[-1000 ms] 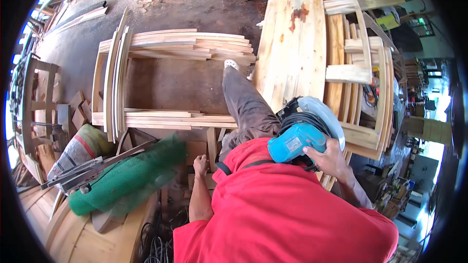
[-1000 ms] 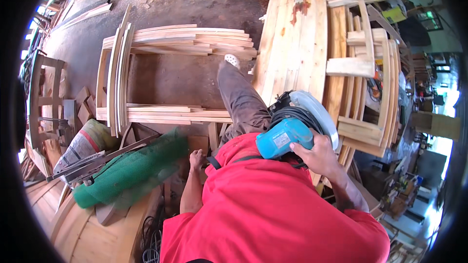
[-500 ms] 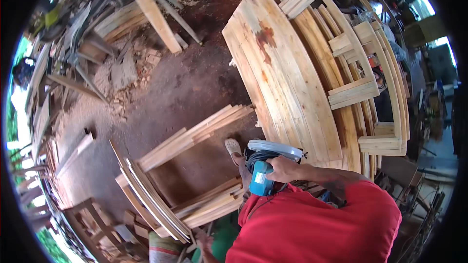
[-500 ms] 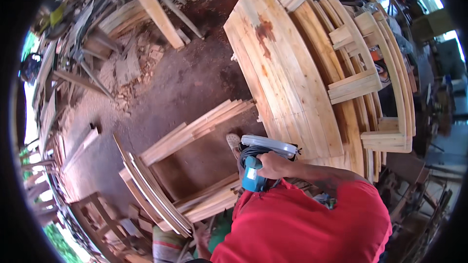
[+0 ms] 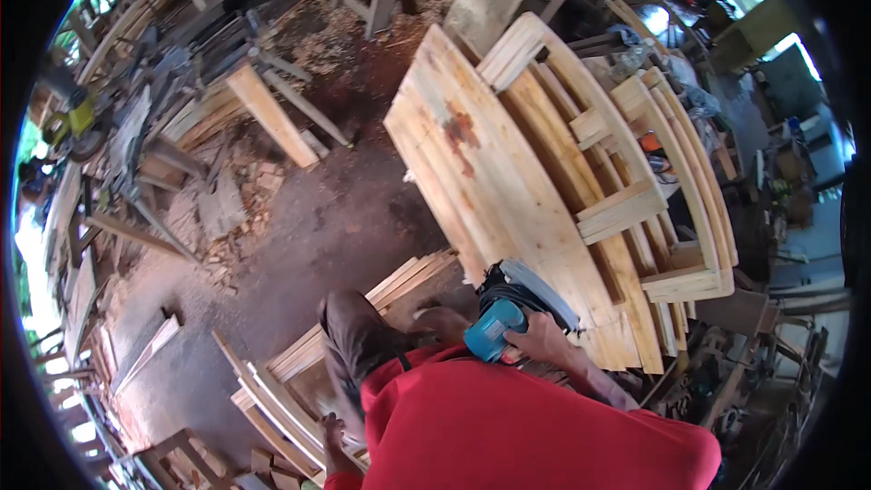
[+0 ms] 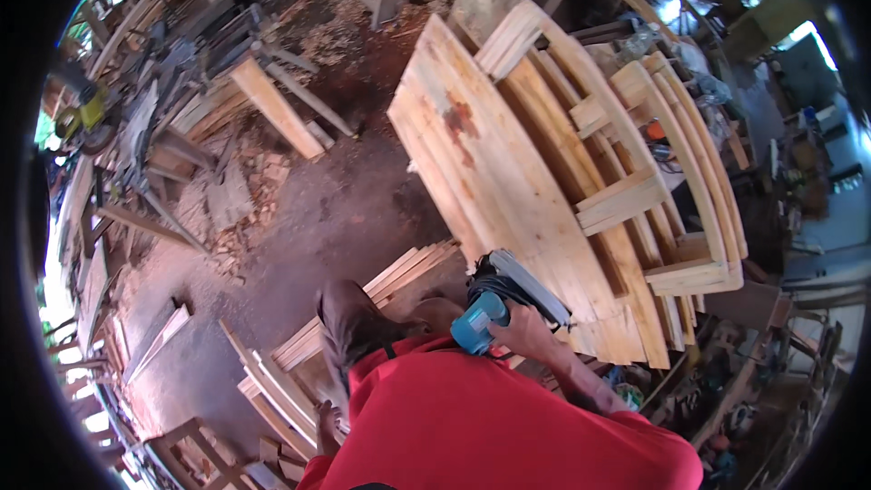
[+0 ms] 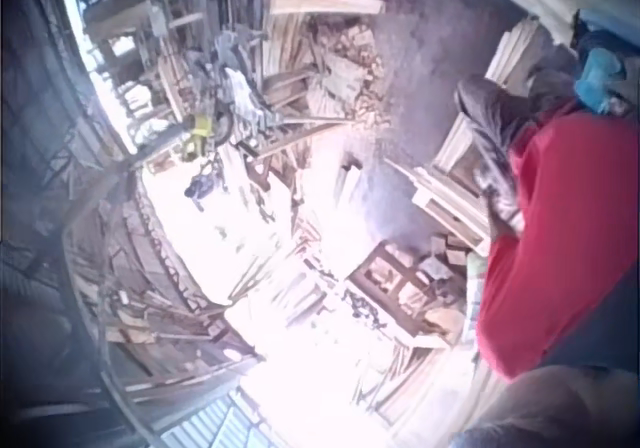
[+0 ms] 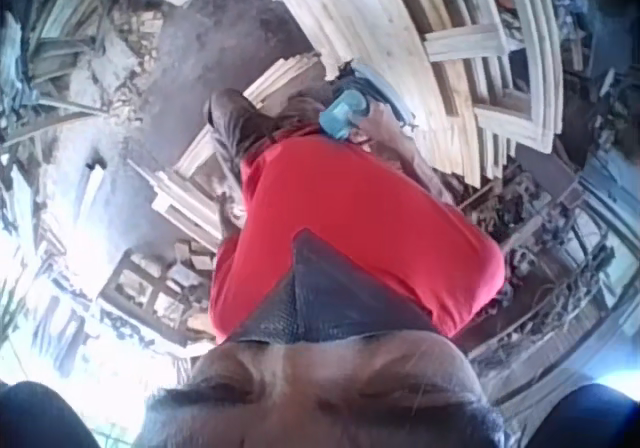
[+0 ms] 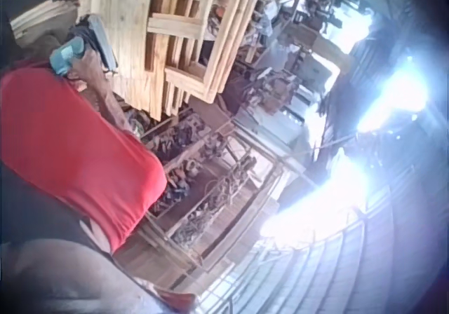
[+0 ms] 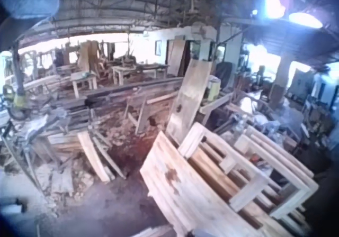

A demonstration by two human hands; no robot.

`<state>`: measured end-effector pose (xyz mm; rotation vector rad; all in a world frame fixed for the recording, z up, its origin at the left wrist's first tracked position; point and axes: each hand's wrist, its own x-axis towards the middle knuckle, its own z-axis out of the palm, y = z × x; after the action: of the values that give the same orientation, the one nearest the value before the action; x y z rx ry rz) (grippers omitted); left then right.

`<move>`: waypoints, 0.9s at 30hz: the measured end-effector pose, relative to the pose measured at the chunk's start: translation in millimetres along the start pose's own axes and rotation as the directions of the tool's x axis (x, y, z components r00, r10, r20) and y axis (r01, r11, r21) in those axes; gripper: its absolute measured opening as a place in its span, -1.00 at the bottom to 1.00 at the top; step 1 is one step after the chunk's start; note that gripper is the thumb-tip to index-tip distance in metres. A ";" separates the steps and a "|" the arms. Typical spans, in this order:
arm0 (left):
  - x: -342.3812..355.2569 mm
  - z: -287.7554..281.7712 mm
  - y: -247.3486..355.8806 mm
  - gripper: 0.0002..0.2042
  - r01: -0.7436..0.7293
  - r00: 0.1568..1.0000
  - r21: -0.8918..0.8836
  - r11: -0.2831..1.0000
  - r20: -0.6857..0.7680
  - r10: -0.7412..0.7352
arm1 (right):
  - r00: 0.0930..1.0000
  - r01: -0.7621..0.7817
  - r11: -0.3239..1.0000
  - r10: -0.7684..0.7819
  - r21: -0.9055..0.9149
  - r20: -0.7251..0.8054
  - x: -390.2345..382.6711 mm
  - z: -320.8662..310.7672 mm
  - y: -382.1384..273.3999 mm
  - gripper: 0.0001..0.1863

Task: The person picks up a circular saw and moves through a woodworking shop, retrieves a small part from a green case, and proceeds to disassemble and inspect a white power outlet strip.

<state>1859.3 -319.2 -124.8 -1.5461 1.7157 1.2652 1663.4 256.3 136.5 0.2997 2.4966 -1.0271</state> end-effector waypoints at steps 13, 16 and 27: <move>235.6 54.4 353.2 -0.67 -0.452 0.886 0.688 0.567 0.420 0.197 | 0.731 -0.339 0.630 0.644 0.699 -0.226 40.4 29.3 -36.9 -0.79; 285.3 110.0 538.4 -0.81 -0.537 0.805 0.283 0.795 0.456 0.381 | 0.650 -0.427 0.654 0.702 0.624 -0.291 99.5 26.9 -86.9 -0.76; 193.4 278.7 792.6 -0.58 -0.605 0.565 -0.209 0.768 0.568 0.599 | 0.888 -0.258 0.966 0.242 0.010 -0.391 318.2 -26.0 -252.8 -0.66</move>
<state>1002.9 -231.7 -172.8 -0.3735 1.8157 1.8212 1284.7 108.9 163.4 0.8672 2.7230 -0.8738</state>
